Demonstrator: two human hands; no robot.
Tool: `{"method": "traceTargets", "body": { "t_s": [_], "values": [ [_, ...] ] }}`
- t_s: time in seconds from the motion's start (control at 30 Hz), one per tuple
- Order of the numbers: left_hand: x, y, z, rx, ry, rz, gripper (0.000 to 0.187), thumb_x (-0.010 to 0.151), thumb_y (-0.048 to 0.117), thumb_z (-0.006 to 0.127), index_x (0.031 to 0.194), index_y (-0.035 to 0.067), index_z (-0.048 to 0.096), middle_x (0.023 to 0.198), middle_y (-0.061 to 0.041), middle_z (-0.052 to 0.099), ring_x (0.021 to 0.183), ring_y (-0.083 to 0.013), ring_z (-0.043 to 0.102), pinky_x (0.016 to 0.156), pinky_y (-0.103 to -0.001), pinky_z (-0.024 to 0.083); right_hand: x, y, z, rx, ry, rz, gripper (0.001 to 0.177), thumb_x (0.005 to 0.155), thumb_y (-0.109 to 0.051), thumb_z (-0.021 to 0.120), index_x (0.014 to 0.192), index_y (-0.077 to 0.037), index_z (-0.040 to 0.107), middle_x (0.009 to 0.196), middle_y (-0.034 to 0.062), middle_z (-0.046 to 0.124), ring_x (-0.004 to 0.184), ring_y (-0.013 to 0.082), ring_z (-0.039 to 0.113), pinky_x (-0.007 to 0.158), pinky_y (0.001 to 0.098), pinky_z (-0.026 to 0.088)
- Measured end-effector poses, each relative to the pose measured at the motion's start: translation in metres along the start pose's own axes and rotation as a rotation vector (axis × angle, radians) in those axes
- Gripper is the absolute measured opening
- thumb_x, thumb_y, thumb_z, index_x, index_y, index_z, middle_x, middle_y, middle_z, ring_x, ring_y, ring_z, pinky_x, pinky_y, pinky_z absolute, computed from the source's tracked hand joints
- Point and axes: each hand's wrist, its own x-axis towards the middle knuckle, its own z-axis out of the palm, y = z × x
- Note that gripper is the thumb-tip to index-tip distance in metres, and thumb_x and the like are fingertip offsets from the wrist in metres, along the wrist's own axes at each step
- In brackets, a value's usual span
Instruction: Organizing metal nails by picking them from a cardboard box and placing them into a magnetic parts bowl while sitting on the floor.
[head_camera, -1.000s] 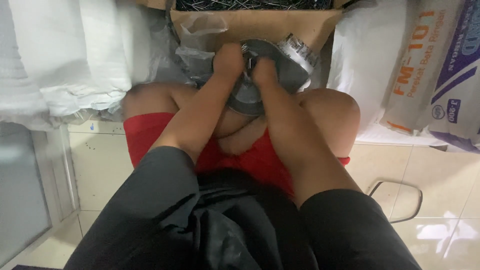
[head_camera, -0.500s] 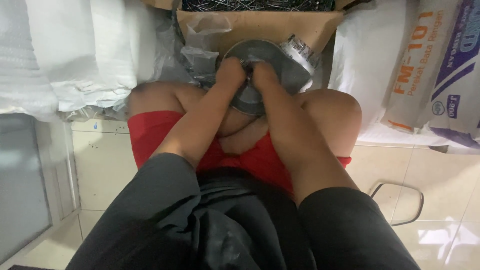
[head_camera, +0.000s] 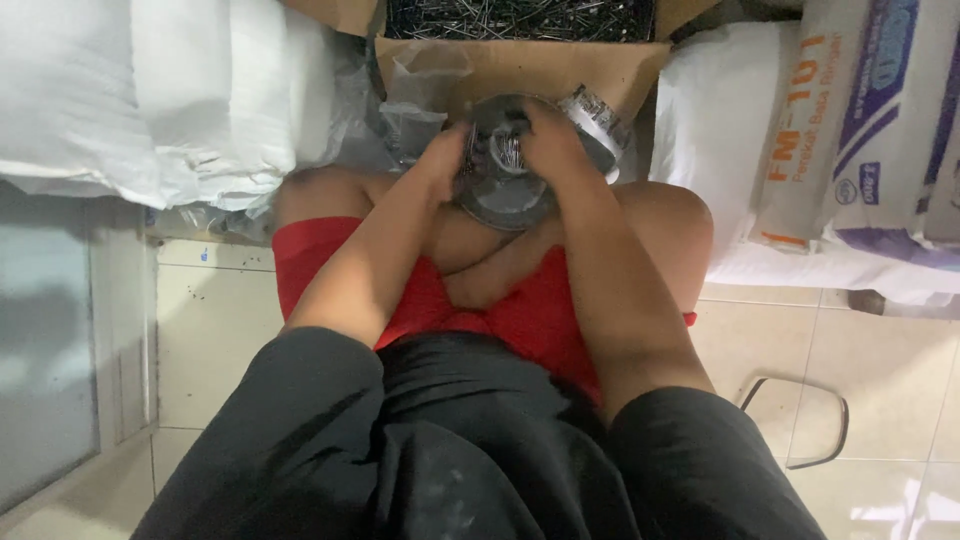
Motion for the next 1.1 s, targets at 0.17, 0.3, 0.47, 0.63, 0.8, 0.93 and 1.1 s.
{"method": "traceTargets", "body": {
  "t_s": [0.17,0.3,0.47,0.63,0.8,0.93,1.1],
  "values": [
    [-0.028,0.01,0.005,-0.074,-0.012,-0.045,0.065,0.099,0.056,0.056,0.143,0.009,0.051,0.134,-0.008,0.062,0.128,-0.0278,0.058,0.113,-0.036,0.038,-0.059,-0.055,-0.032,-0.081,-0.176,-0.043,0.103,0.081,-0.022,0.086,0.163,-0.002,0.026,0.161,0.0391,0.025,0.143,0.0566,0.039,0.115,0.0657,0.039],
    [-0.045,0.021,0.022,-0.115,-0.015,-0.063,0.069,0.098,0.058,0.056,0.147,0.01,0.047,0.14,-0.009,0.056,0.132,-0.0288,0.053,0.115,-0.04,0.036,-0.075,-0.059,-0.014,-0.033,-0.141,-0.294,0.113,0.078,-0.045,0.09,0.157,0.007,0.027,0.149,0.0452,0.039,0.138,0.0636,0.04,0.114,0.0713,0.035],
    [-0.063,0.029,0.025,-0.201,-0.037,-0.136,0.078,0.097,0.062,0.056,0.154,0.012,0.038,0.151,-0.01,0.045,0.14,-0.0307,0.044,0.119,-0.047,0.031,-0.067,-0.038,0.007,-0.104,-0.04,-0.471,0.099,0.076,-0.053,0.09,0.146,0.004,0.05,0.141,0.0291,0.057,0.14,0.0456,0.046,0.125,0.0531,0.028],
    [-0.072,0.04,0.022,-0.265,-0.049,-0.19,0.085,0.096,0.065,0.055,0.159,0.014,0.032,0.159,-0.011,0.037,0.147,-0.032,0.037,0.123,-0.053,0.027,-0.066,-0.033,0.004,-0.103,-0.033,-0.517,0.093,0.083,-0.053,0.086,0.142,0.01,0.052,0.141,0.0345,0.056,0.139,0.0498,0.046,0.125,0.0567,0.027],
    [-0.073,0.048,0.017,-0.326,-0.07,-0.244,0.093,0.095,0.068,0.055,0.165,0.016,0.025,0.168,-0.012,0.029,0.153,-0.0333,0.03,0.126,-0.058,0.023,-0.07,-0.032,-0.004,-0.118,-0.058,-0.422,0.094,0.081,-0.041,0.088,0.152,0.003,0.045,0.147,0.0284,0.054,0.142,0.0431,0.046,0.127,0.0516,0.029],
    [-0.073,0.038,0.011,-0.855,-0.226,-0.013,0.025,0.097,0.016,0.061,0.115,-0.001,0.069,0.105,-0.012,0.072,0.09,-0.021,0.069,0.077,-0.032,0.058,-0.099,-0.055,-0.043,-0.123,0.002,-0.231,0.091,0.084,-0.033,0.079,0.155,0.005,0.037,0.154,0.0346,0.042,0.147,0.0473,0.036,0.124,0.0571,0.03],
    [-0.08,0.06,0.013,-0.583,-0.115,0.022,0.033,0.093,0.001,0.054,0.124,-0.007,0.062,0.111,-0.018,0.071,0.092,-0.0233,0.069,0.084,-0.031,0.056,-0.09,-0.001,-0.015,0.33,0.203,-0.116,0.066,0.096,-0.035,0.07,0.15,-0.004,0.048,0.146,0.0252,0.054,0.141,0.0412,0.047,0.12,0.053,0.038]
  ]
}}
